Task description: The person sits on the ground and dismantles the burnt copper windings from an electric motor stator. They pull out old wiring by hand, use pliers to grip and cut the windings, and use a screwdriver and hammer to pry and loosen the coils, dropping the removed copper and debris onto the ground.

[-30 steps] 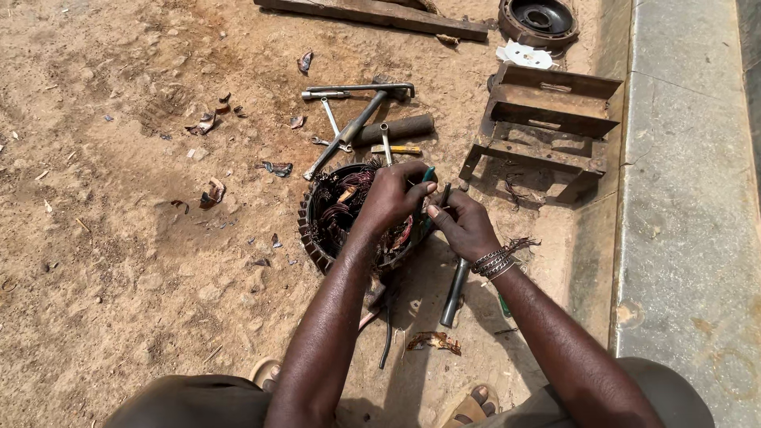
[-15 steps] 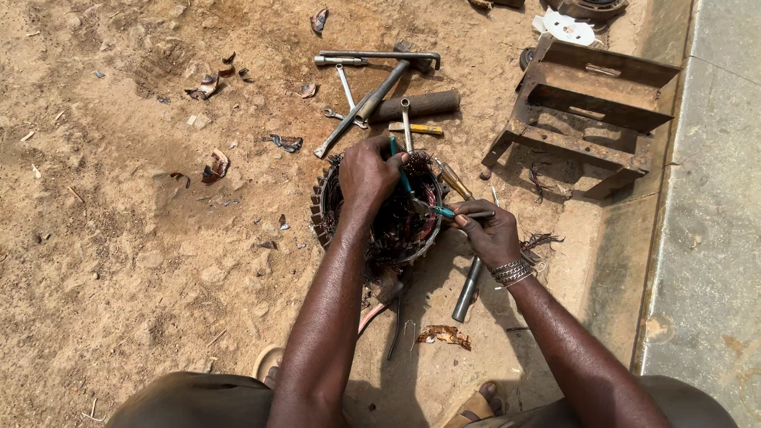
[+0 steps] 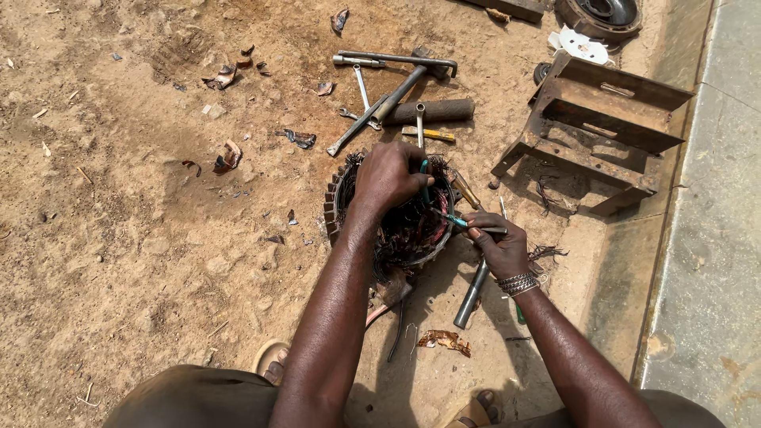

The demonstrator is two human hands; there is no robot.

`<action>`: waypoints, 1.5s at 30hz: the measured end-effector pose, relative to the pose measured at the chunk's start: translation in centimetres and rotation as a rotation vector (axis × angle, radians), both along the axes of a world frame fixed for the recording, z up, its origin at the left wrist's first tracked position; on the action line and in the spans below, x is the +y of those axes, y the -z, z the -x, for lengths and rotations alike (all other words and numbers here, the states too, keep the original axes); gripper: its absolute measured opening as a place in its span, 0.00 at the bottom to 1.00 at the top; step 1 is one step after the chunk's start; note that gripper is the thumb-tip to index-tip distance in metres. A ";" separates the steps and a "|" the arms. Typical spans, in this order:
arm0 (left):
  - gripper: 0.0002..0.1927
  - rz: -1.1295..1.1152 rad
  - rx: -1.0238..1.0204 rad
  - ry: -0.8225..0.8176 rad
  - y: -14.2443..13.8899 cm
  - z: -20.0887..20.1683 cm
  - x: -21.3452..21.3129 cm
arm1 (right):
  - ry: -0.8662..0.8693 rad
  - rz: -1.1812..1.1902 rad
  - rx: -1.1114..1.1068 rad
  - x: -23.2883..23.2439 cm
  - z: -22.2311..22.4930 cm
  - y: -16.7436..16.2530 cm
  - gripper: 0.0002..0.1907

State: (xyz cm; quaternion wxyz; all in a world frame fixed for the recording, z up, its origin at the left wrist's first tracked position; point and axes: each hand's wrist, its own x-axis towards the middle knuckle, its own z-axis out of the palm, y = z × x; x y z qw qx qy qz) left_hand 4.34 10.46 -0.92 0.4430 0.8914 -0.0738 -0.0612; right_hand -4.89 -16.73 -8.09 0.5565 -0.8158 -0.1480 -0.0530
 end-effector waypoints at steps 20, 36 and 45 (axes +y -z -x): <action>0.07 0.177 -0.030 -0.056 1.8 0.6 -2.8 | 0.138 0.074 0.014 2.5 1.5 0.5 0.08; 0.87 -0.128 -0.124 -0.200 2.5 6.2 -6.8 | -0.511 -0.343 0.160 6.4 -6.5 1.8 0.47; 0.77 -0.192 -0.184 -0.090 2.5 7.4 -7.8 | -0.443 -0.253 0.061 7.9 -6.8 4.7 0.46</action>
